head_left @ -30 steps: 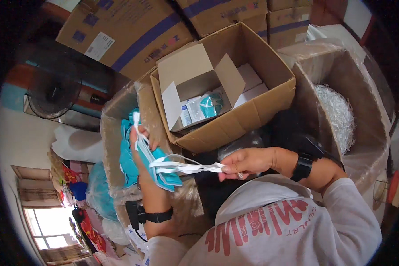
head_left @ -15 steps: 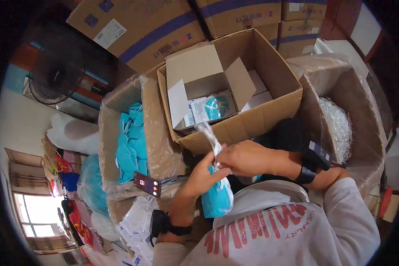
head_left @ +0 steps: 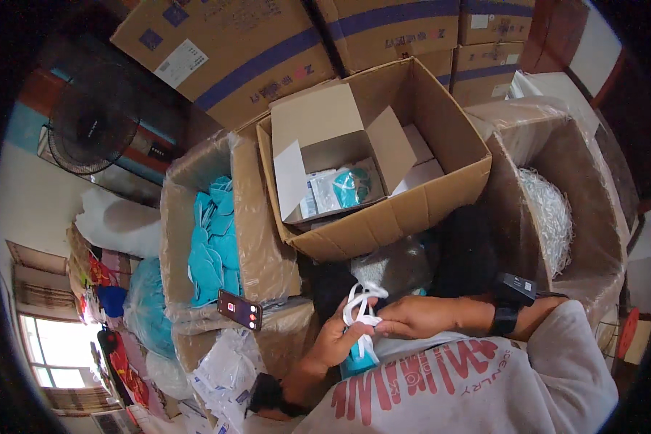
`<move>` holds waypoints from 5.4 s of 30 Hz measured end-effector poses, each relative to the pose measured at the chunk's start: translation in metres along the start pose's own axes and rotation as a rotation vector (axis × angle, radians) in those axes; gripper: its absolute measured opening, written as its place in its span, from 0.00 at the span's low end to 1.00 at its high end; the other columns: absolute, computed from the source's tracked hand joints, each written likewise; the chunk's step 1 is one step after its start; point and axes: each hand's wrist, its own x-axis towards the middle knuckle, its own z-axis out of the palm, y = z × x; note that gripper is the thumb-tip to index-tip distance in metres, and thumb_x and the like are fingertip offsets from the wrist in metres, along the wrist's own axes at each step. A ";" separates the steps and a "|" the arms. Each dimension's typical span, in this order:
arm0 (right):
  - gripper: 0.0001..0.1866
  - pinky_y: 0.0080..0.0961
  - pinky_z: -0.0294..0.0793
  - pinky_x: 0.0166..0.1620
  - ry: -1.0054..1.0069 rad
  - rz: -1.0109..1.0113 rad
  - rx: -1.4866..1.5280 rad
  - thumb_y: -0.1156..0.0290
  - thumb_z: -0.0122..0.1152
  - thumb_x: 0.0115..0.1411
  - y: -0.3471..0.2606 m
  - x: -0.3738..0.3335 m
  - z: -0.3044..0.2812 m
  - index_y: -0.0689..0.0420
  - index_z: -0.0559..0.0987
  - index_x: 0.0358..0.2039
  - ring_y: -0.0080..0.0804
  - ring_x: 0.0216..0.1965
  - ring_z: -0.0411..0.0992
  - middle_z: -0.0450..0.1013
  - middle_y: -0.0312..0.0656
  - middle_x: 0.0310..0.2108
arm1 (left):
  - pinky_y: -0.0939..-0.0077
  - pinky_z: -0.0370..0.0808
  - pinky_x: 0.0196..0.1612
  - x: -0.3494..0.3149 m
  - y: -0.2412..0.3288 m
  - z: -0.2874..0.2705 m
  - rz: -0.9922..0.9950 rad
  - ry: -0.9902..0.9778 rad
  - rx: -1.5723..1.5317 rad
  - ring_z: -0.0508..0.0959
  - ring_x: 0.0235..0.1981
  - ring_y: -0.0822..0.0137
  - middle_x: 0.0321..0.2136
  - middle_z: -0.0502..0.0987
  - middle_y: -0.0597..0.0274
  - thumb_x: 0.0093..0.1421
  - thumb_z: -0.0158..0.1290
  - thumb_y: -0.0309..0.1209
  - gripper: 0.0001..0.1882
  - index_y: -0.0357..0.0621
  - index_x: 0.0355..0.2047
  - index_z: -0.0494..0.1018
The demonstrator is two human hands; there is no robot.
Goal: The recorder picks up individual blue masks from a container and places them into white plastic pouches, then puts the packaged masks into a cardboard box.
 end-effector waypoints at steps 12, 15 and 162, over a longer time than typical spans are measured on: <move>0.14 0.36 0.65 0.35 -0.439 0.048 -0.052 0.59 0.38 0.61 -0.011 -0.049 -0.022 0.55 0.68 0.34 0.46 0.32 0.67 0.69 0.49 0.32 | 0.82 0.61 0.37 -0.004 0.002 0.024 -0.303 -0.506 -0.207 0.62 0.31 0.77 0.28 0.64 0.68 0.64 0.33 0.40 0.17 0.39 0.33 0.65; 0.12 0.35 0.64 0.37 -0.503 0.240 0.006 0.61 0.40 0.60 -0.037 -0.056 -0.040 0.55 0.68 0.32 0.44 0.34 0.67 0.69 0.47 0.31 | 0.82 0.60 0.38 -0.005 0.003 0.033 -0.355 -0.478 -0.207 0.62 0.32 0.76 0.28 0.63 0.67 0.63 0.33 0.41 0.17 0.41 0.33 0.64; 0.25 0.20 0.65 0.31 0.272 0.249 1.105 0.48 0.33 0.62 0.006 0.070 -0.053 0.56 0.69 0.42 0.19 0.27 0.63 0.66 0.32 0.28 | 0.77 0.64 0.27 0.134 0.033 -0.068 0.248 0.983 0.059 0.66 0.23 0.74 0.20 0.67 0.66 0.63 0.33 0.44 0.24 0.34 0.27 0.68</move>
